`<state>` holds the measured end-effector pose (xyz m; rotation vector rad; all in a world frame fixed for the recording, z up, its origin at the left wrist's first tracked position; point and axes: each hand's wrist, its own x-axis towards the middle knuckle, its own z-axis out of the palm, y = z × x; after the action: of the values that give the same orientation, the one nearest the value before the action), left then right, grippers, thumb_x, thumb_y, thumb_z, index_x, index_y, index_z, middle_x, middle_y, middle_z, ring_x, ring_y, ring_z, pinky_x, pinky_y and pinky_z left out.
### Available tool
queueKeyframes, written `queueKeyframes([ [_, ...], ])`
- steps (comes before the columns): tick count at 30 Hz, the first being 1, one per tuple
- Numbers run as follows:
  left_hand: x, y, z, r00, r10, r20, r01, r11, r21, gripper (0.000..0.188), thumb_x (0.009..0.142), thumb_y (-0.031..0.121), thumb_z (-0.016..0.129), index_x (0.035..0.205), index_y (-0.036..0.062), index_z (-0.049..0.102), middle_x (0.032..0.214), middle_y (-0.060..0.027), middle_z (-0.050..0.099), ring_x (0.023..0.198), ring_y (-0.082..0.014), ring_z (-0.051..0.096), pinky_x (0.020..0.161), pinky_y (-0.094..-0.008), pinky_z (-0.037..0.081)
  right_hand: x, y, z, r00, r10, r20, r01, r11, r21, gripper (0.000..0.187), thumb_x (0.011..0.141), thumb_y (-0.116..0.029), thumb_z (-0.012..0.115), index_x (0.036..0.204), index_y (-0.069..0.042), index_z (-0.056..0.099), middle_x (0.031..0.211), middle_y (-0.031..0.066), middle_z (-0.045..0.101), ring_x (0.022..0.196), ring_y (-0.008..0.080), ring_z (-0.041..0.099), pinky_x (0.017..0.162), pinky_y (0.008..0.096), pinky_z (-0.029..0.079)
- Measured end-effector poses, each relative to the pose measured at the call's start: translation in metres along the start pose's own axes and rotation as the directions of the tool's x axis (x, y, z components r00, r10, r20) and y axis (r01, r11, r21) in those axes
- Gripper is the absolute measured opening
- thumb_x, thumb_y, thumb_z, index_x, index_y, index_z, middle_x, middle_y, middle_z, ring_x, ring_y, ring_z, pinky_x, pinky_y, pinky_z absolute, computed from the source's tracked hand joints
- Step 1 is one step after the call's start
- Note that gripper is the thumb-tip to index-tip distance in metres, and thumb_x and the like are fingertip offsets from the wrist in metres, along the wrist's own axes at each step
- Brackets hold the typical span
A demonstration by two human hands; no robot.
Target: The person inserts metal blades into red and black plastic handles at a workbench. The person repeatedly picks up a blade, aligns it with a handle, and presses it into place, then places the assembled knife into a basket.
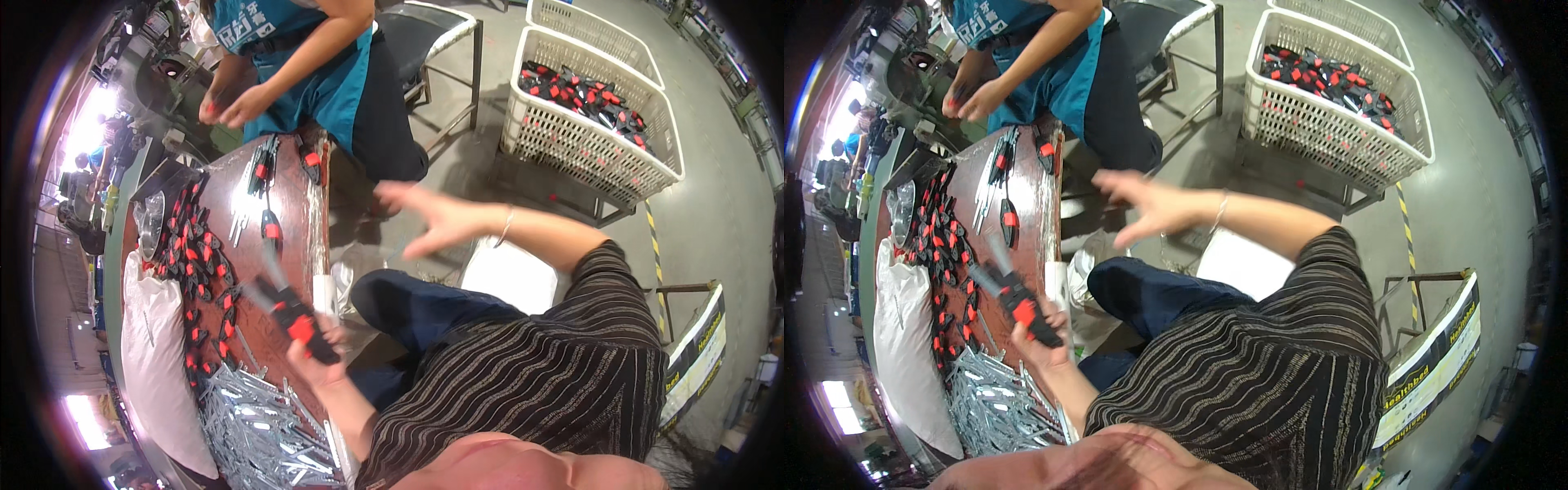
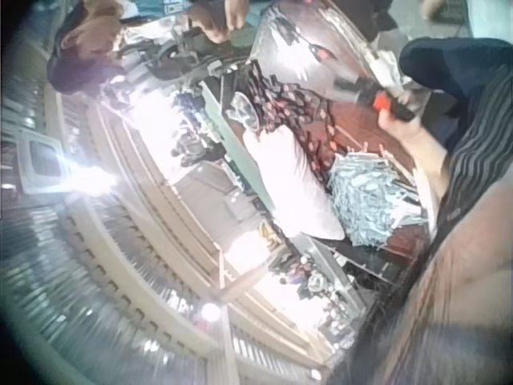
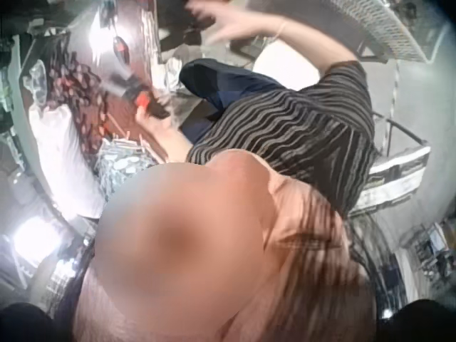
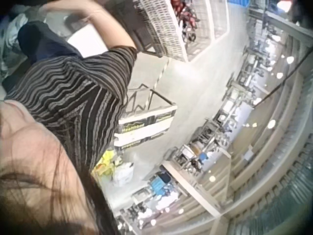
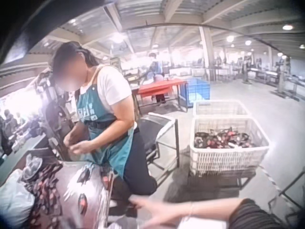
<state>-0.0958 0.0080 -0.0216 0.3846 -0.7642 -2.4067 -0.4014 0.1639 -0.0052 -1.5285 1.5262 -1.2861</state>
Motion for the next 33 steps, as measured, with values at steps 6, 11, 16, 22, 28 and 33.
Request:
queueKeyframes([
  [6, -0.008, -0.07, 0.036, 0.908, -0.418, 0.004, 0.415, 0.903, 0.114, 0.058, 0.069, 0.041, 0.069, 0.108, 0.0015, 0.051, 0.085, -0.0112, 0.053, 0.071, -0.0185, 0.049, 0.058, -0.0269, 0.04, 0.0, -0.03, 0.105, 0.957, 0.182, 0.227, -0.29, 0.538, 0.791, 0.071, 0.078, -0.024, 0.074, 0.132, -0.001, 0.035, 0.115, 0.0115, 0.056, 0.105, 0.0166, 0.053, 0.091, 0.0314, 0.044],
  [11, 0.0, -0.094, 0.032, 0.823, -0.567, 0.021, 0.568, 0.822, -0.039, 0.071, 0.086, 0.06, 0.05, 0.117, -0.0037, 0.049, 0.094, -0.0168, 0.06, 0.075, -0.0217, 0.055, 0.064, -0.0307, 0.047, -0.016, -0.017, 0.102, 0.889, 0.455, 0.051, -0.272, 0.436, 0.858, 0.041, 0.079, -0.023, 0.073, 0.109, -0.002, 0.055, 0.096, 0.0045, 0.06, 0.086, 0.0122, 0.056, 0.077, 0.0281, 0.047],
  [16, 0.009, -0.095, 0.036, 0.864, -0.492, 0.104, 0.48, 0.869, 0.118, 0.065, 0.093, 0.051, 0.045, 0.133, -0.0002, 0.042, 0.122, -0.024, 0.054, 0.108, -0.0295, 0.057, 0.092, -0.0395, 0.047, -0.028, 0.015, 0.034, 0.771, 0.596, -0.224, 0.037, 0.308, 0.951, 0.025, 0.082, -0.024, 0.069, 0.097, -0.007, 0.057, 0.086, 0.0047, 0.062, 0.08, 0.0179, 0.062, 0.075, 0.0349, 0.053],
  [22, 0.002, -0.031, -0.011, 0.981, -0.177, -0.083, 0.191, 0.959, 0.211, 0.049, 0.095, 0.033, 0.047, 0.131, 0.0001, 0.044, 0.12, -0.015, 0.056, 0.104, -0.0227, 0.057, 0.089, -0.0355, 0.047, -0.1, 0.095, -0.196, 0.243, 0.438, -0.865, 0.339, 0.798, 0.499, 0.033, 0.077, -0.042, 0.073, 0.088, -0.014, 0.059, 0.082, 0.001, 0.061, 0.07, 0.016, 0.061, 0.058, 0.0296, 0.049],
  [28, 0.001, 0.017, -0.014, 0.96, 0.152, -0.235, -0.038, 0.903, 0.428, 0.041, 0.094, 0.025, 0.05, 0.127, 0.0006, 0.045, 0.114, -0.0115, 0.056, 0.098, -0.0182, 0.055, 0.084, -0.0308, 0.046, -0.187, 0.122, -0.323, -0.094, 0.528, -0.844, 0.225, 0.837, 0.499, 0.032, 0.09, -0.033, 0.054, 0.107, -0.007, 0.06, 0.099, 0.0102, 0.064, 0.089, 0.0224, 0.062, 0.078, 0.0379, 0.052],
  [33, 0.015, 0.018, -0.013, 0.94, 0.217, -0.263, -0.074, 0.883, 0.464, 0.036, 0.092, 0.018, 0.054, 0.124, 0.0018, 0.048, 0.111, -0.0109, 0.058, 0.099, -0.0171, 0.056, 0.084, -0.0297, 0.046, -0.059, 0.113, -0.169, 0.508, 0.461, -0.727, -0.306, 0.886, 0.348, 0.025, 0.086, -0.015, 0.061, 0.108, -0.004, 0.059, 0.082, 0.0039, 0.062, 0.07, 0.0084, 0.057, 0.059, 0.0215, 0.045],
])
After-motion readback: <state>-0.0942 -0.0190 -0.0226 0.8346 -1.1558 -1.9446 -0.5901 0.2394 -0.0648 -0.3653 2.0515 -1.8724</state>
